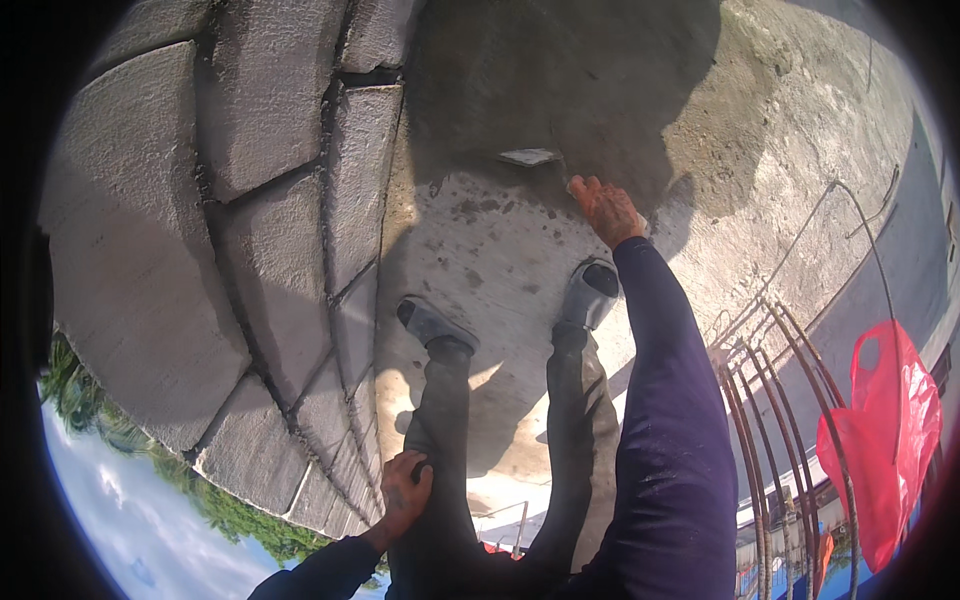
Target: The person scoops wet cement with a trowel and applies it into the hollows of a row of concrete blocks along a rooftop wall. The person repeatedly smooths and levels the cement in each block cavity while walking along the wall.
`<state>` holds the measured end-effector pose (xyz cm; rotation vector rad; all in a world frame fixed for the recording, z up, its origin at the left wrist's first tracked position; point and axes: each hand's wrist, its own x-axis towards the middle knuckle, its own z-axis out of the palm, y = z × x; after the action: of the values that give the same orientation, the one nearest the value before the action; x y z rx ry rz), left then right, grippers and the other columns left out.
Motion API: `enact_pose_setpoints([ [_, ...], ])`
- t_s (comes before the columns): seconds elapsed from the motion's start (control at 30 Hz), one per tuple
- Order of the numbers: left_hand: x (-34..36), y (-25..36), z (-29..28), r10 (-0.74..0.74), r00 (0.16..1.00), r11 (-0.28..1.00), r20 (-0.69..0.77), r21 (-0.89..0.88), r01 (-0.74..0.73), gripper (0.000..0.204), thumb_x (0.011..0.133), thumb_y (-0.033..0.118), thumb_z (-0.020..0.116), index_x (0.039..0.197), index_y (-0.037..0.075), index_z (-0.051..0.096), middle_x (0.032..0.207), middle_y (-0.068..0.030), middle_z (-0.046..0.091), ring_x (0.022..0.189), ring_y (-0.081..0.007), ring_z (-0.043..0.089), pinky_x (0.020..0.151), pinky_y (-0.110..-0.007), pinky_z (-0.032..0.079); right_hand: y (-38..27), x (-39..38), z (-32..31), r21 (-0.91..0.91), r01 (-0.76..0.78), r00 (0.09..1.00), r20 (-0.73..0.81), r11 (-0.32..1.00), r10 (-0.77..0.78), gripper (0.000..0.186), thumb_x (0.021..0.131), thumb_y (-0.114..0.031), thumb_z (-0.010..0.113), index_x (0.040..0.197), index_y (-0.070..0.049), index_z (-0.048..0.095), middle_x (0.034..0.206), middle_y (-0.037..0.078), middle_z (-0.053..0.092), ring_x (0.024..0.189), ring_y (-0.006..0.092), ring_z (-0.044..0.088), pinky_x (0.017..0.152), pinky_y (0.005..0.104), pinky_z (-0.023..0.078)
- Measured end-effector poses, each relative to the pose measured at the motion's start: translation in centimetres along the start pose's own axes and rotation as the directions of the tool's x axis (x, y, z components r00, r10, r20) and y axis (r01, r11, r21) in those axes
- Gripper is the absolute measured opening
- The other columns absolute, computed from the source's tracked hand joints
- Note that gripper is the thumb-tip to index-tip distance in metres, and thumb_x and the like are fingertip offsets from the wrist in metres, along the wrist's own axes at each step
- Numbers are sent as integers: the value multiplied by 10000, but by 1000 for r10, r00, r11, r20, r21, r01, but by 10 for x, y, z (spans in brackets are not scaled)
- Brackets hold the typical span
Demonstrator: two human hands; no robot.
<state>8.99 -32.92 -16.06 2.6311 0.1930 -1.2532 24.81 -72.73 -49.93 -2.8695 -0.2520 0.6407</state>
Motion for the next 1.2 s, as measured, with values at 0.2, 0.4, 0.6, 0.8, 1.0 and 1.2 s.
enact_pose_setpoints([
  [0.2, -3, -3, 2, -6, 1000, 1000, 17, 3, 6, 244, 728, 177, 626, 943, 62, 638, 1008, -103, 587, 934, -315, 530, 832, -394, 434, 50, -55, -26, 260, -241, 960, -81, 935, 270, 379, 768, -204, 580, 1121, -85, 511, 919, 177, 607, 835, 345, 608, 720, 424, 495],
  [0.4, -3, -8, -6, 8, 1000, 998, -11, -58, -9, 235, 727, 154, 629, 942, 58, 640, 1018, -107, 586, 942, -311, 523, 837, -400, 433, 90, -36, -1, 313, -413, 899, 288, 856, 328, 529, 767, -349, 597, 1210, -80, 490, 945, 246, 597, 940, 378, 579, 810, 441, 469],
  [0.6, -4, -14, -9, 26, 995, 997, -92, -64, -32, 231, 724, 147, 629, 936, 54, 639, 999, -99, 598, 945, -300, 536, 830, -391, 445, -8, 47, 18, 377, -162, 939, 344, 912, 25, 576, 739, -317, 600, 1243, -68, 476, 1044, 215, 580, 1000, 346, 562, 855, 413, 457],
  [0.8, -15, -22, -2, -31, 997, 993, -77, -112, 22, 229, 726, 138, 621, 937, 51, 635, 994, -109, 600, 953, -310, 541, 835, -394, 448, -87, 52, -39, 578, -313, 787, 602, 754, -135, 541, 694, -212, 603, 1209, -61, 534, 723, 155, 615, 643, 222, 599, 691, 341, 484],
  [1.0, -26, -32, 4, 0, 997, 994, -75, -105, -8, 284, 745, 221, 614, 967, 45, 628, 1024, -132, 598, 955, -319, 538, 848, -403, 438, -117, -49, -167, 565, -265, 809, 571, 781, -138, 500, 696, -199, 576, 1151, 5, 536, 704, 171, 608, 617, 217, 589, 642, 340, 475],
  [1.2, -53, -46, -17, -85, 996, 989, -28, -121, 81, 403, 764, 300, 579, 1096, 73, 588, 1166, -127, 514, 1062, -315, 490, 901, -427, 404, -147, -168, -315, 560, -319, 800, 592, 764, -101, 570, 714, -252, 607, 1170, 72, 499, 688, 144, 586, 580, 181, 553, 575, 310, 452],
])
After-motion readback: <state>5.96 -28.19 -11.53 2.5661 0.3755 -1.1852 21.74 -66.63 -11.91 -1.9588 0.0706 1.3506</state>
